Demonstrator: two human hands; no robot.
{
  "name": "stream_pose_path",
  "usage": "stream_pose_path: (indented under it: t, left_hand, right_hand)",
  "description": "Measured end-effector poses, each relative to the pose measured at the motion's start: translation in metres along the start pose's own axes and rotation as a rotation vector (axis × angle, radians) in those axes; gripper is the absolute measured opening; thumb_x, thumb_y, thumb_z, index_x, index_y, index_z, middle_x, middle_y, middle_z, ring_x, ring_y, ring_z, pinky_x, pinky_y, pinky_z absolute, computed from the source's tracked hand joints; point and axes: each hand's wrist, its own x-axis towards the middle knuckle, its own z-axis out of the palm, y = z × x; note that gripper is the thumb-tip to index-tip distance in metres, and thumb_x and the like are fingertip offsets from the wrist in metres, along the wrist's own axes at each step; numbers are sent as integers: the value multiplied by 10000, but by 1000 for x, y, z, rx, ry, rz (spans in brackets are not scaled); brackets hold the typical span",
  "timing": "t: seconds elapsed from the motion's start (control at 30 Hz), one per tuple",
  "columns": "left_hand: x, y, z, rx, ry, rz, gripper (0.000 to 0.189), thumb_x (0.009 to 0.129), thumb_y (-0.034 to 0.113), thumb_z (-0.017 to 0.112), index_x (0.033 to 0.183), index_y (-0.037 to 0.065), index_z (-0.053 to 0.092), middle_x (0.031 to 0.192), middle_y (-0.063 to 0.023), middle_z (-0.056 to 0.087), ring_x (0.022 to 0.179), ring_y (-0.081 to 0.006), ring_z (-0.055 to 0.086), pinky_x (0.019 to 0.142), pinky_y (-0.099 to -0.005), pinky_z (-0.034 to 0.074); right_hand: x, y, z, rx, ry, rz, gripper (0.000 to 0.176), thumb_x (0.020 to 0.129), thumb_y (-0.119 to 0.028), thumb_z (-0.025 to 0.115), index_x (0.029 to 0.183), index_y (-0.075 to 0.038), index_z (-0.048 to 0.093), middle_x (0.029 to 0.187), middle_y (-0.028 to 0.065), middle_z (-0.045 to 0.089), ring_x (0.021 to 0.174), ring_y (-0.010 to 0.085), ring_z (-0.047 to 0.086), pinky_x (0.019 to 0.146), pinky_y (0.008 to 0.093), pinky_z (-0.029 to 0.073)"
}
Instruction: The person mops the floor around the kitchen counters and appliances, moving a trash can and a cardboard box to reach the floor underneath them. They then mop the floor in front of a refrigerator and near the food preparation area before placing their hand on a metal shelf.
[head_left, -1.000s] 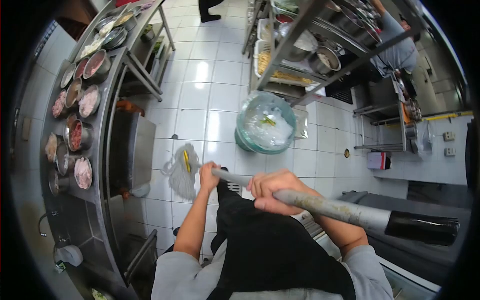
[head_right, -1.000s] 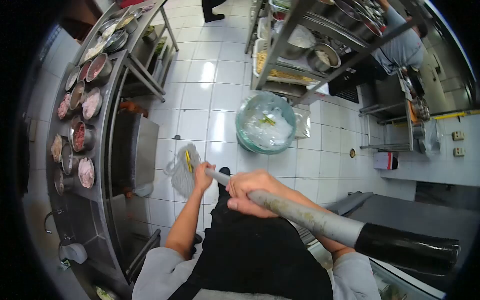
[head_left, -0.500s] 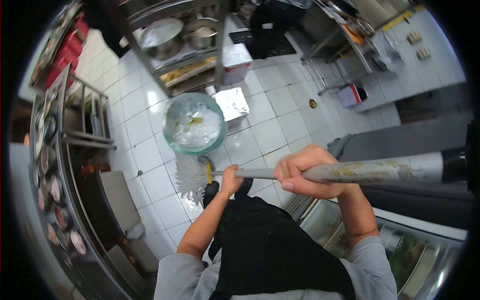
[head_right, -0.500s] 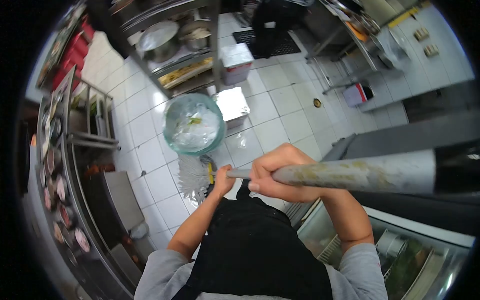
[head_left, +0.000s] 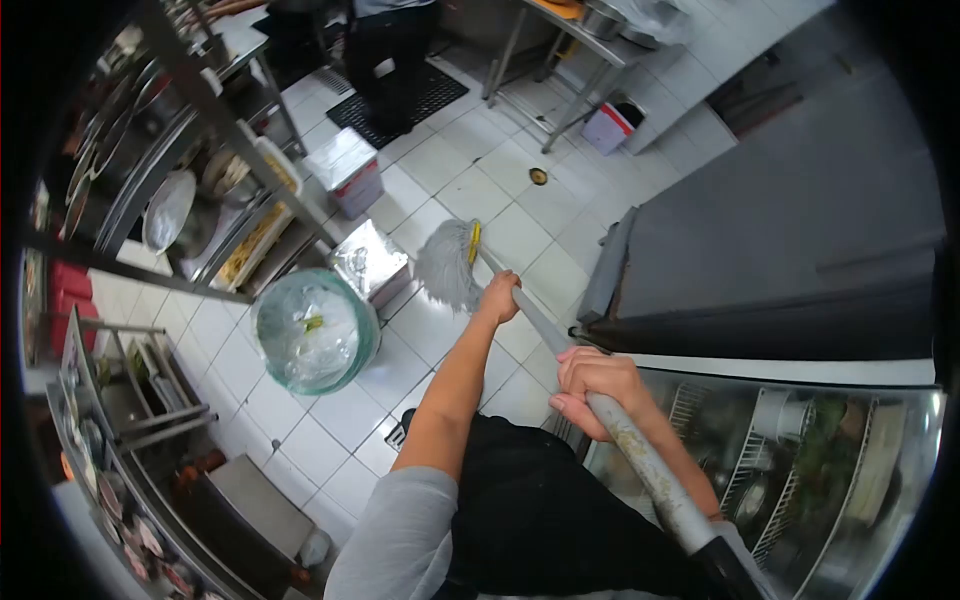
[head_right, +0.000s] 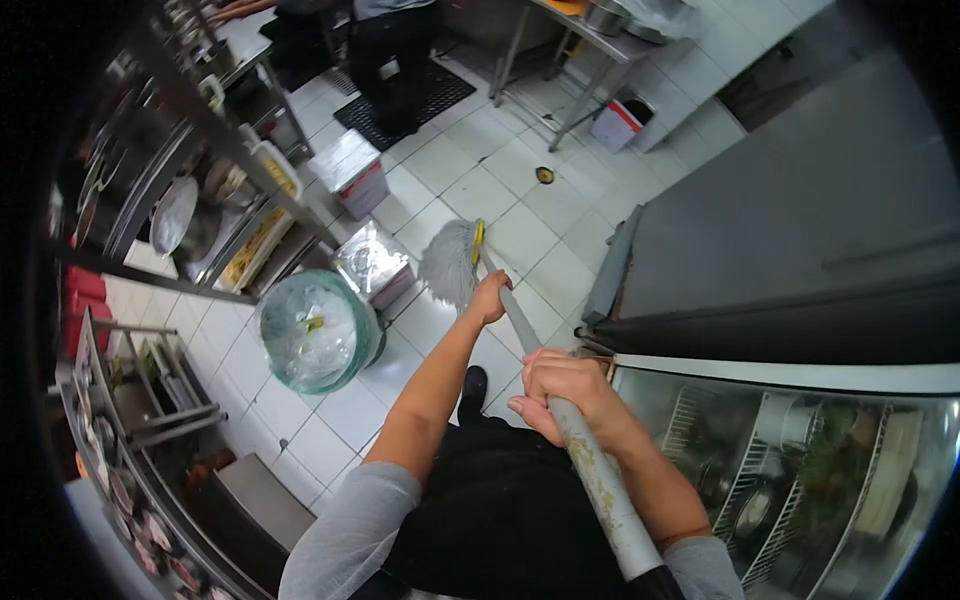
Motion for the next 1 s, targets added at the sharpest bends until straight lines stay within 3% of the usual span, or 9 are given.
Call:
stream_pose_path:
  t: [0.03,0.1,0.27,0.47,0.57,0.6,0.73,0.9,1.0]
  left_hand:
    - [8,7,9,-11,-16,20,187,776,174,742,893,63,647,1060,-200,629,998,-398,605,874,-487,503]
    - [15,26,21,23,-407,-41,220,729,173,750,902,60,674,1030,-202,654,1043,-392,614,893,-488,513]
    - [-20,97,50,-4,-683,100,246,737,231,736,867,27,689,876,-226,664,946,-412,649,854,-485,532]
    - [-82,161,65,-232,-1114,150,224,793,250,660,835,31,681,910,-222,692,909,-425,656,824,-506,524]
    - [-89,167,76,-231,-1263,244,227,828,277,609,845,62,681,879,-200,697,891,-423,665,813,-521,527]
    - [-85,167,75,-185,-1262,266,222,824,282,611,857,75,684,879,-188,697,893,-410,667,824,-525,518]
    - [-40,147,75,-23,-1170,457,187,811,279,620,883,121,691,906,-133,708,906,-357,675,869,-496,474]
    - [49,101,68,-53,-1086,414,235,780,243,648,985,160,728,968,-59,707,972,-261,667,913,-441,404]
    - [118,56,55,-8,-875,370,253,745,185,692,993,173,743,980,-29,708,984,-227,664,892,-450,397]
  right_hand:
    - [-8,4,0,-3,111,21,313,777,2,730,660,-42,442,657,77,523,600,245,534,840,402,511]
    - [-30,3,-13,-36,203,67,291,763,19,728,668,-40,459,648,80,521,612,248,543,804,401,516]
    - [-85,-27,-61,28,476,222,189,786,28,697,675,-11,548,656,100,599,663,228,629,808,395,545]
    - [-112,-55,-102,140,665,388,261,835,-66,718,654,-17,537,636,86,607,608,194,625,797,396,559]
    - [-102,-53,-116,572,757,119,320,871,-131,715,643,-40,510,607,76,582,531,168,571,683,370,544]
    - [-90,-51,-115,537,818,143,365,892,-192,717,641,-56,489,561,56,534,474,141,506,549,338,485]
    - [-57,-37,-123,490,808,37,394,875,-178,728,603,-56,469,506,30,478,432,139,463,461,306,435]
    - [-17,-18,-136,427,801,16,450,854,-206,764,566,-79,444,483,17,487,439,157,504,515,326,498]
    - [24,3,-134,322,874,53,380,887,-193,722,609,-69,494,537,41,536,490,183,550,598,379,531]
